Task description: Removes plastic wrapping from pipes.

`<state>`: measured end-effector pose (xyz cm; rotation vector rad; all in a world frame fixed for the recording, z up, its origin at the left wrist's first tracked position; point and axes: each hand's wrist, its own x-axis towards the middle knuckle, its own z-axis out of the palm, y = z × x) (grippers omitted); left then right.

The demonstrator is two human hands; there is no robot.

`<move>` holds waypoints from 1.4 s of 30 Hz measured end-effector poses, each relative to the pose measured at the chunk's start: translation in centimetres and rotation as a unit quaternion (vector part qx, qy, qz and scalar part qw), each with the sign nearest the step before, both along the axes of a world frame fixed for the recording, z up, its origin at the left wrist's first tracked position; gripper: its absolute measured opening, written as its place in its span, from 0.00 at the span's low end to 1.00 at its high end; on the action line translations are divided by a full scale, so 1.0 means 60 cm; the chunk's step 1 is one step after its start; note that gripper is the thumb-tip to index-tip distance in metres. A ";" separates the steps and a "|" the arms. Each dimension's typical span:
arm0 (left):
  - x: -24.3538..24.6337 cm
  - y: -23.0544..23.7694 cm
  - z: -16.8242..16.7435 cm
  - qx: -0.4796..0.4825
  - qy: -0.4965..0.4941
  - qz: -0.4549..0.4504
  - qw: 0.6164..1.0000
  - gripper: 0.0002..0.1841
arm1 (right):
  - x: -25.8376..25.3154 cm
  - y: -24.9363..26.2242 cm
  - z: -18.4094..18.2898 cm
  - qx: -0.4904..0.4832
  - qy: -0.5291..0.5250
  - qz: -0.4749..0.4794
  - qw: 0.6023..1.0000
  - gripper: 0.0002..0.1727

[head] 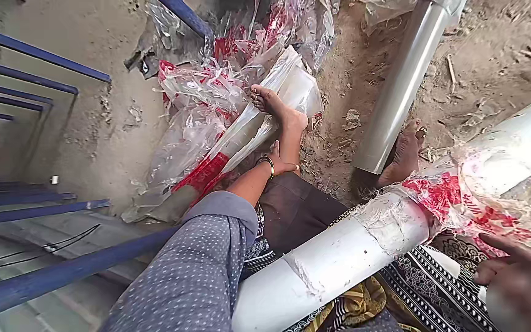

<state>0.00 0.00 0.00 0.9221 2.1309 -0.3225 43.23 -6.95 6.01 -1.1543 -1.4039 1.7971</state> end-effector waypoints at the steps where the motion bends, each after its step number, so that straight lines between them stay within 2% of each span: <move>1: -0.003 -0.018 0.010 -0.045 -0.005 -0.004 0.999 0.60 | 0.001 -0.001 0.001 0.002 0.001 0.001 1.000 0.21; 3: -0.019 -0.065 0.018 -0.083 -0.010 -0.018 0.996 0.64 | 0.001 -0.003 0.004 0.005 0.002 0.005 1.000 0.21; 5: -0.044 -0.117 0.013 -0.080 -0.016 -0.050 0.995 0.65 | 0.005 -0.003 0.005 0.012 0.001 0.004 1.000 0.21; 6: -0.042 -0.132 0.030 -0.097 -0.027 -0.072 0.992 0.60 | 0.005 -0.004 0.005 0.014 0.001 0.003 1.000 0.21; 8: -0.028 -0.154 0.077 -0.108 -0.041 -0.117 0.986 0.41 | 0.006 -0.005 0.006 0.016 -0.007 0.006 1.000 0.20; 9: -0.022 -0.172 0.096 -0.071 -0.048 -0.144 0.986 0.31 | 0.005 -0.006 0.007 0.016 -0.011 0.007 1.000 0.19; 10: -0.020 -0.197 0.110 0.007 -0.057 -0.177 0.982 0.23 | 0.005 -0.006 0.007 0.017 -0.015 0.008 1.000 0.19; 12: -0.026 -0.253 0.119 0.210 -0.094 -0.259 0.938 0.17 | 0.006 -0.008 0.006 0.019 -0.018 0.012 1.000 0.20; 13: -0.029 -0.274 0.124 0.279 -0.110 -0.285 0.910 0.16 | 0.006 -0.008 0.006 0.018 -0.016 0.016 1.000 0.20; 15: -0.033 -0.308 0.140 0.345 -0.141 -0.309 0.875 0.21 | 0.006 -0.007 0.008 0.013 -0.009 0.020 1.000 0.19; 17: -0.019 -0.339 0.162 0.345 -0.177 -0.298 0.872 0.28 | 0.008 -0.007 0.005 0.010 0.005 0.026 1.000 0.18; 18: -0.005 -0.353 0.174 0.323 -0.173 -0.282 0.887 0.29 | 0.010 -0.006 0.002 0.010 0.012 0.032 0.999 0.19; 22: 0.044 -0.380 0.203 0.197 -0.054 -0.141 0.969 0.26 | 0.007 -0.004 0.002 0.005 0.018 0.058 0.998 0.20; 26: 0.070 -0.353 0.206 0.030 -0.043 -0.057 0.997 0.20 | 0.002 -0.010 -0.002 0.017 0.007 0.061 0.998 0.19; 28: 0.074 -0.343 0.203 0.014 -0.034 -0.031 0.999 0.17 | -0.001 -0.014 -0.003 0.006 -0.004 0.056 0.998 0.18; 30: 0.076 -0.347 0.201 0.075 -0.025 -0.075 0.994 0.16 | -0.005 -0.016 -0.001 0.004 -0.022 0.056 0.998 0.19; 34: 0.078 -0.371 0.189 0.207 -0.047 -0.207 0.955 0.18 | -0.005 -0.014 -0.001 0.015 -0.037 0.062 0.997 0.19; 39: 0.104 -0.398 0.221 0.154 -0.064 -0.244 0.955 0.33 | -0.007 -0.009 0.001 0.010 -0.052 0.087 0.995 0.19; 42: 0.116 -0.412 0.223 0.166 -0.060 -0.228 0.958 0.34 | -0.012 -0.009 0.001 0.004 -0.052 0.091 0.994 0.19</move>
